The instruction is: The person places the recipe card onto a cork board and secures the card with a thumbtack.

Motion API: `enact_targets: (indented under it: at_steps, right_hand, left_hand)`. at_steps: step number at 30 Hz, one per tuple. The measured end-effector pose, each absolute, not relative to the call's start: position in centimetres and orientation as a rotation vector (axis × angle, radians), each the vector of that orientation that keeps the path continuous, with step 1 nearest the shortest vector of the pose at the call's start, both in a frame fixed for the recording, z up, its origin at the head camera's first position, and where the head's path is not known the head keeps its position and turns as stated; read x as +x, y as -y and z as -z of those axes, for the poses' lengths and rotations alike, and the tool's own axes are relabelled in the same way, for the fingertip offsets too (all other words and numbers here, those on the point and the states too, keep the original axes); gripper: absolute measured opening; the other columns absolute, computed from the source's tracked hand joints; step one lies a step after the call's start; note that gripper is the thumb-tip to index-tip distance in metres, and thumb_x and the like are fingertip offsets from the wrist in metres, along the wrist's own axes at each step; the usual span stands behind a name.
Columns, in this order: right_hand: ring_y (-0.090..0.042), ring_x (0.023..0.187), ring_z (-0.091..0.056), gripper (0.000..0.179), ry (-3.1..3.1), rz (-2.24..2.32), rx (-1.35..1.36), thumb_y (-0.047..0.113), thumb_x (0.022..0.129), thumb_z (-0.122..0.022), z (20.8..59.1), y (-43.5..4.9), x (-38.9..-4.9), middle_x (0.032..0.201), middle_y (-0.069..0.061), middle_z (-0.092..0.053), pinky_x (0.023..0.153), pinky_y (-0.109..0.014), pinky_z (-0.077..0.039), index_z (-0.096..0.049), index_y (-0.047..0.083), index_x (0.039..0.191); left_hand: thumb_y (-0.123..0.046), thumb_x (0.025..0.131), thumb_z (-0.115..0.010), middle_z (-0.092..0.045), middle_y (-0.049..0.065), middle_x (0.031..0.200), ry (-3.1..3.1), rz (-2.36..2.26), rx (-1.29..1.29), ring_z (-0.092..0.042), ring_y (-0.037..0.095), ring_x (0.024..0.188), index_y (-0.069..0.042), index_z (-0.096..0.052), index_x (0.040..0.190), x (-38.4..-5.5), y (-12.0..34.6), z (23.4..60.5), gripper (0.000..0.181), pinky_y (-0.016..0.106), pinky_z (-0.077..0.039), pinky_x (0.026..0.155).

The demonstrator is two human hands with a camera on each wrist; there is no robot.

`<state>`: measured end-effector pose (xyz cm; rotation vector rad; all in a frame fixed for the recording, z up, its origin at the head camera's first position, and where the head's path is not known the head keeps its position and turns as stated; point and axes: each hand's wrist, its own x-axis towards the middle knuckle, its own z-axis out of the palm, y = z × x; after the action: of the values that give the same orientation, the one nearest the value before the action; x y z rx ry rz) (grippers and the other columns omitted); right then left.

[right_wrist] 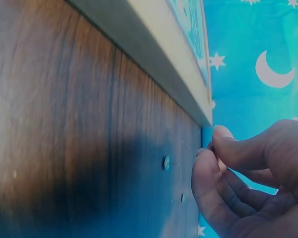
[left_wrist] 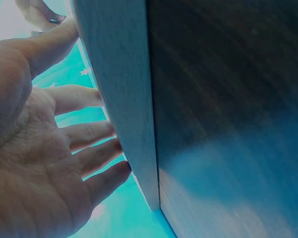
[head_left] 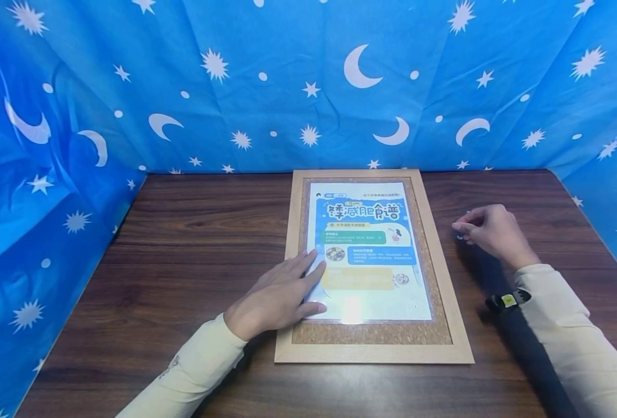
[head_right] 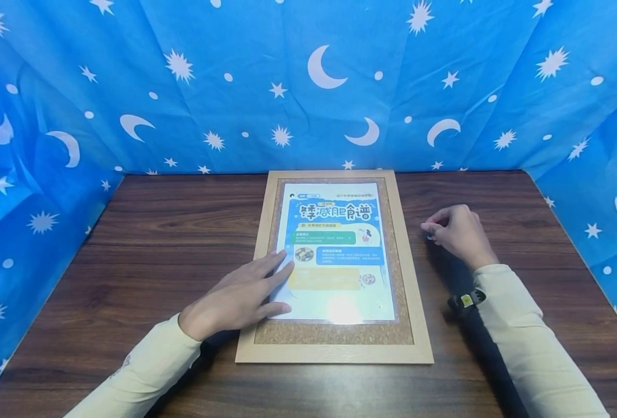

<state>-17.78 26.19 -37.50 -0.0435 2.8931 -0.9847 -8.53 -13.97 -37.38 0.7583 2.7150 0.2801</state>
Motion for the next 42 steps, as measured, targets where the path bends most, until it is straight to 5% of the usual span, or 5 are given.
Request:
enact_targets:
  at_steps: [10, 27, 42]
  right_hand:
    - [-0.034, 0.084, -0.073, 0.024, -2.855, 0.974, -0.107, 0.014, 0.098, -0.068, 37.0, -24.5, -17.4, 0.101, -0.025, -0.072, 0.079, -0.052, -0.059, -0.072, -0.007, 0.111]
    - [-0.028, 0.079, -0.074, 0.019, -2.844, 1.019, -0.194, 0.010, 0.097, -0.069, 36.9, -21.6, -17.4, 0.098, -0.023, -0.073, 0.077, -0.050, -0.061, -0.073, -0.007, 0.105]
    - [-0.024, 0.075, -0.066, 0.024, -2.791, 1.039, -0.196, 0.018, 0.096, -0.073, 36.7, -19.5, -18.3, 0.093, -0.017, -0.072, 0.064, -0.029, -0.053, -0.074, -0.005, 0.103]
  left_hand:
    - [-0.051, 0.100, -0.057, -0.019, 0.012, 0.168, -2.710, -0.283, 0.754, -0.013, 0.029, 0.155, -0.012, -0.032, 0.160, -8.4, 14.0, 37.4, 0.076, 0.046, -0.018, 0.124]
    - [-0.050, 0.100, -0.058, -0.019, 0.013, 0.167, -2.710, -0.306, 0.759, -0.014, 0.029, 0.155, -0.011, -0.033, 0.159, -8.4, 14.0, 37.3, 0.075, 0.047, -0.018, 0.124]
    - [-0.051, 0.100, -0.057, -0.019, 0.013, 0.168, -2.712, -0.297, 0.767, -0.015, 0.030, 0.154, -0.012, -0.032, 0.159, -8.5, 14.0, 37.3, 0.075, 0.047, -0.018, 0.124]
